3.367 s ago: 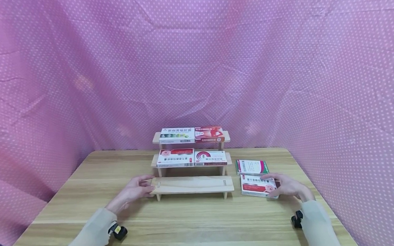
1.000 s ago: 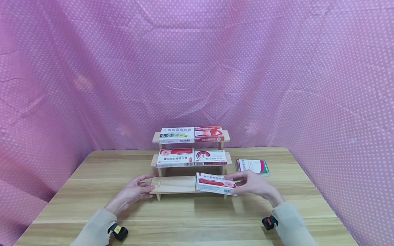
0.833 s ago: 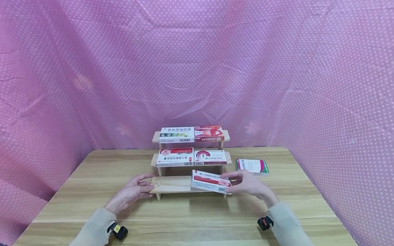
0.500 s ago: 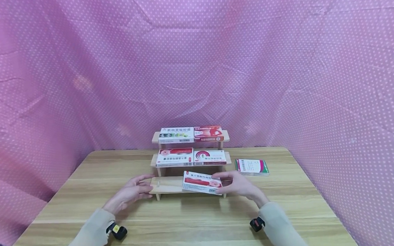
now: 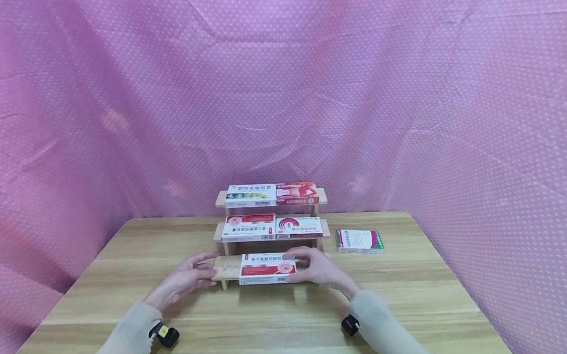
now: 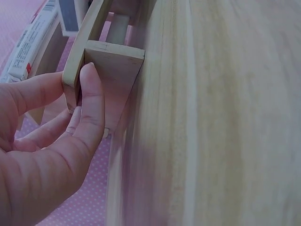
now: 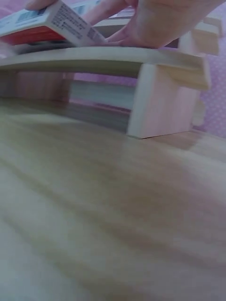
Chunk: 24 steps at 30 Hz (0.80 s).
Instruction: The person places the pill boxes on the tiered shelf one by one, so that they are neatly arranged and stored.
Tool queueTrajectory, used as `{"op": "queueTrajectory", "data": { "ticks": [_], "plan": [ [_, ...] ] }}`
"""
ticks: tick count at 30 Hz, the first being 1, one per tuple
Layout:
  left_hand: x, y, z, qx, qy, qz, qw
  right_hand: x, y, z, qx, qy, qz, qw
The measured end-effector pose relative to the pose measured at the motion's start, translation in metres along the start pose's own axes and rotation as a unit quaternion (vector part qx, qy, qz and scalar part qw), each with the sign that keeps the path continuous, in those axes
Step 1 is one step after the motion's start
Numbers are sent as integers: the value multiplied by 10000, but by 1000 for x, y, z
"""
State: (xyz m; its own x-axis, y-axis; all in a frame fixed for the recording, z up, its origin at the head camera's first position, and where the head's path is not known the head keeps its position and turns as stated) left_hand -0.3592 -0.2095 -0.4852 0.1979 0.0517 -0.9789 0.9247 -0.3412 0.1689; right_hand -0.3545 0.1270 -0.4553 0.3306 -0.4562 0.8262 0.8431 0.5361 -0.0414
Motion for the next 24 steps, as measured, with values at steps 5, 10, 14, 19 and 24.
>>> {"op": "queueTrajectory", "data": {
  "ticks": [5,10,14,19,24],
  "plan": [
    [1,1,1,-1,-14,19,10000,0,-7,-11,-111,-341,-77,9993],
    [1,1,1,-51,21,71,10000,4,-16,-19,-326,93,103,9994],
    [-1,2,0,-22,22,39,10000,11,-22,-24,-474,506,189,9974],
    [-2,2,0,-37,-26,39,10000,17,-26,-30,-430,597,136,9972],
    [0,2,0,-43,-42,45,10000,18,-29,-33,-358,493,112,9981]
  ]
}}
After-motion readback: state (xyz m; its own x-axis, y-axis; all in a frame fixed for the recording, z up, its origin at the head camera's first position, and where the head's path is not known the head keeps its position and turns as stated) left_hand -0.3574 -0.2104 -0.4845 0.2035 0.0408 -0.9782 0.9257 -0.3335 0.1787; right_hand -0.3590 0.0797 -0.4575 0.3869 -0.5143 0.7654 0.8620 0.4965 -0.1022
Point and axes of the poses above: each hand's wrist, its own y-axis away from the middle knuckle, its own z-axis out of the back of the hand, x = y × z, the point moved 5 cm from there along -y, towards the middle knuckle, and after that the axes turned 7 degrees about y, right-handed, at the moved point
